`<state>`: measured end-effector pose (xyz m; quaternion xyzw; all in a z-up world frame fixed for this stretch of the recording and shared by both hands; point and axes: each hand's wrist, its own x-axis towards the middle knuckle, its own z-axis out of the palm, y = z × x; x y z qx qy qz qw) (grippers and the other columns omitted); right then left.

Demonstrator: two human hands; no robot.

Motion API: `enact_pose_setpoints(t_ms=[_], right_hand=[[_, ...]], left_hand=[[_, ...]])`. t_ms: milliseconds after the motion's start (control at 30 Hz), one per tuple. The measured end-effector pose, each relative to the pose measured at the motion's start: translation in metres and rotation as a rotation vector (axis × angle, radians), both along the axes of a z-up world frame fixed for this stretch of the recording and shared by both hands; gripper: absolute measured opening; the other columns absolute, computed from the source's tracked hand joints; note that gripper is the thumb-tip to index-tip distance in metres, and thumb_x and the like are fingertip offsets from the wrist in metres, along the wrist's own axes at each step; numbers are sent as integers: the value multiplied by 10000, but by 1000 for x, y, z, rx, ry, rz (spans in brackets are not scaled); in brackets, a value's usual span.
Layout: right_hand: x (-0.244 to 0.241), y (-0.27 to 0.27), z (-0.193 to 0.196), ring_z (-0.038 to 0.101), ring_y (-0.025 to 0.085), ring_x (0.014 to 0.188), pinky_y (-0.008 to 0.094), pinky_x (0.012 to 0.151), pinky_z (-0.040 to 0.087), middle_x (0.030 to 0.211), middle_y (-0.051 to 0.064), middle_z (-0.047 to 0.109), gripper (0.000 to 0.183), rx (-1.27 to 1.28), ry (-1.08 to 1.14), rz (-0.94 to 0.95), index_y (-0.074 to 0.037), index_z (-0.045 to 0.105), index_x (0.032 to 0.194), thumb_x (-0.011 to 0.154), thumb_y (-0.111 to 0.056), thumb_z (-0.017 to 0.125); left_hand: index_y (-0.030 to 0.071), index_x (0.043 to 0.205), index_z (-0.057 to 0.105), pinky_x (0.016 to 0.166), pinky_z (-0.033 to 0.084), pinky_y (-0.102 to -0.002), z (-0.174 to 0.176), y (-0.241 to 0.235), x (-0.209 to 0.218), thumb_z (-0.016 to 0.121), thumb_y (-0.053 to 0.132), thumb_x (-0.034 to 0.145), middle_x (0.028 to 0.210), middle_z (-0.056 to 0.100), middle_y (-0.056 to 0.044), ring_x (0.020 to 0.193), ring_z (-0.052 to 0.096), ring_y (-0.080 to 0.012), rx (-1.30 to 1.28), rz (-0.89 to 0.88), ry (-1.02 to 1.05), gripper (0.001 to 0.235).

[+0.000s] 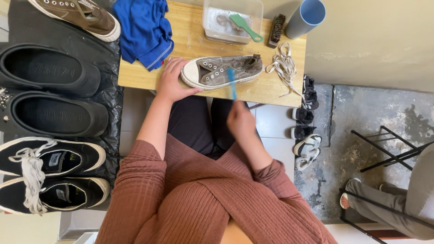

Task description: The person scrubs a brown canvas sneaker with a blue toothbrush, repeatedly dipping the brush into a container of soapy water. The person holds the shoe steady with the left hand while scrubbing the upper fabric and white rubber toe cap with the right hand.

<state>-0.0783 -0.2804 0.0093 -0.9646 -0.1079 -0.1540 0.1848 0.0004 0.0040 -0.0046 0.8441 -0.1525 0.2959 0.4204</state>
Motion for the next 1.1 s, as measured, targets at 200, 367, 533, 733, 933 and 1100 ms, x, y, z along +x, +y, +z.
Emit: enact_pose_setpoints(t_ms=[200, 367, 533, 733, 933, 1100], right_hand=[[6, -11, 17, 698, 446, 607, 562, 544, 535, 581, 184, 645, 165, -45, 98, 21, -152, 653, 932, 974, -288, 571], [8, -2, 20, 700, 501, 674, 601, 619, 548, 618, 252, 641, 204, -75, 198, -42, -108, 645, 947, 963, -292, 559], [39, -17, 20, 729, 464, 789, 575, 716, 582, 678, 199, 685, 231, -107, 352, -28, -261, 698, 1012, 957, -417, 537], [-3, 15, 60, 709, 464, 637, 575, 575, 566, 654, 256, 688, 262, -66, 257, 240, -65, 704, 1123, 942, -197, 568], [41, -25, 24, 713, 517, 763, 598, 717, 564, 668, 276, 666, 202, -52, 337, -76, -136, 645, 962, 968, -303, 533], [14, -6, 16, 703, 451, 691, 557, 609, 557, 638, 206, 677, 95, 236, 263, 132, -187, 707, 945, 930, -248, 636]], left_hand=[[16, 1241, 673, 1211, 324, -499, 2, -2, -2, 1035, 409, 475, 1180, 685, -173, 1222, 631, -367, -8, -1, 23, 934], [35, 1243, 675, 1214, 321, -483, -2, -2, 0, 1036, 438, 490, 1191, 684, -149, 1227, 632, -344, -19, -2, 29, 927], [34, 1250, 671, 1218, 329, -477, 0, -2, 0, 1033, 417, 463, 1196, 679, -155, 1232, 627, -343, -1, 9, 32, 946], [40, 1249, 672, 1218, 330, -477, 1, -2, -1, 1017, 452, 492, 1189, 679, -157, 1230, 628, -342, 14, 21, 15, 928], [46, 1236, 683, 1227, 332, -470, 3, -6, -1, 1018, 435, 464, 1181, 689, -143, 1228, 633, -325, 5, 46, 16, 927], [47, 1235, 681, 1227, 329, -469, 5, -7, -1, 1013, 448, 464, 1183, 691, -142, 1229, 634, -325, 2, 43, 12, 931]])
